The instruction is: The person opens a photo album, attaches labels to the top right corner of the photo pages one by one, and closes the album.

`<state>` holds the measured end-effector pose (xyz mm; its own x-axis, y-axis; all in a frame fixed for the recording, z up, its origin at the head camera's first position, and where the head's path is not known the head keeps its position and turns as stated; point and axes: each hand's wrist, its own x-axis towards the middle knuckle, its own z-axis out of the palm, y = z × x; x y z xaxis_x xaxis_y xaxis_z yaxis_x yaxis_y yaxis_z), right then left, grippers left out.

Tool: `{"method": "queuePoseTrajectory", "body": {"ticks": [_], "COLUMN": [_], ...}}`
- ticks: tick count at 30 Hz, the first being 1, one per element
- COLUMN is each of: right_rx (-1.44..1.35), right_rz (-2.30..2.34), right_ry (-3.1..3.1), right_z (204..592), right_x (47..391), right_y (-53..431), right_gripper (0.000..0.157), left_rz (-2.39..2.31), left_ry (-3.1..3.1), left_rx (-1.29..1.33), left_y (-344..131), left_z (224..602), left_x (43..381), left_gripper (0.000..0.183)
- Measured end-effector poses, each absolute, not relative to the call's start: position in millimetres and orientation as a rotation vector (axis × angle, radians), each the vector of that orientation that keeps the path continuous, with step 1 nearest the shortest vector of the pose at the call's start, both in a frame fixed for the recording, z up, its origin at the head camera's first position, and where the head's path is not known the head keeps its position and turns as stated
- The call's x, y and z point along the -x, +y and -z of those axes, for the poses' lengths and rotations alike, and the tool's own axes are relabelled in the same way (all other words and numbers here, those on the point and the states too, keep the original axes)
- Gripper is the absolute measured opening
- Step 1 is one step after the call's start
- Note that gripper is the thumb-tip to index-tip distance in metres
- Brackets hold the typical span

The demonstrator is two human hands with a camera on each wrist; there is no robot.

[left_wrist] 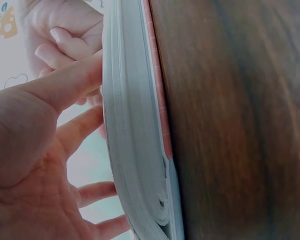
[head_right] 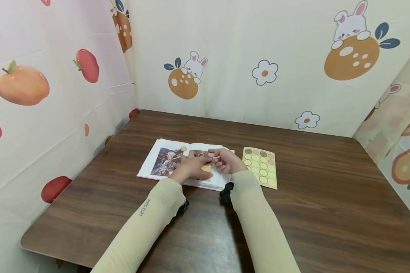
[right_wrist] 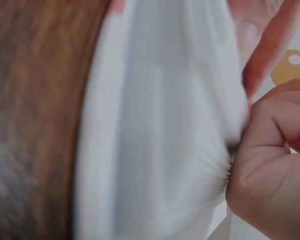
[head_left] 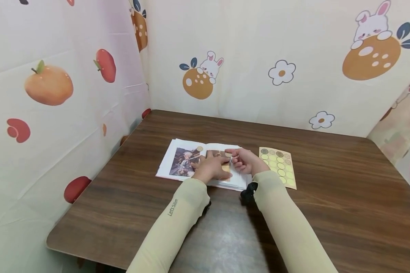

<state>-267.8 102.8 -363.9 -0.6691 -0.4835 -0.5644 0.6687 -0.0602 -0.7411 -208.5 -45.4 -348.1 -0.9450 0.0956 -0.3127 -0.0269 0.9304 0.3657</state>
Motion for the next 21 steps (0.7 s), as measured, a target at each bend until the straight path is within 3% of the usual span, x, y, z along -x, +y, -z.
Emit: {"method": "queuePoseTrajectory", "body": {"ticks": [8, 15, 21], "right_rx": [-0.147, -0.22, -0.209], "right_rz": [1.964, 2.086, 1.864], "right_ry": [1.379, 1.672, 2.225], "right_z": [368.0, 365.0, 357.0], "right_x": [262.1, 255.4, 247.2], "right_y": [107.6, 108.8, 112.0], "right_gripper": [0.06, 0.048, 0.036], "left_rz": [-0.537, -0.478, -0.445], "left_ry": [2.759, 2.776, 2.809], "left_rx": [-0.057, -0.113, -0.161], "left_y": [-44.4, -42.2, -46.0], "left_z": [346.6, 344.5, 348.0], "left_x": [208.3, 208.3, 205.8], "left_gripper": [0.064, 0.065, 0.066]}}
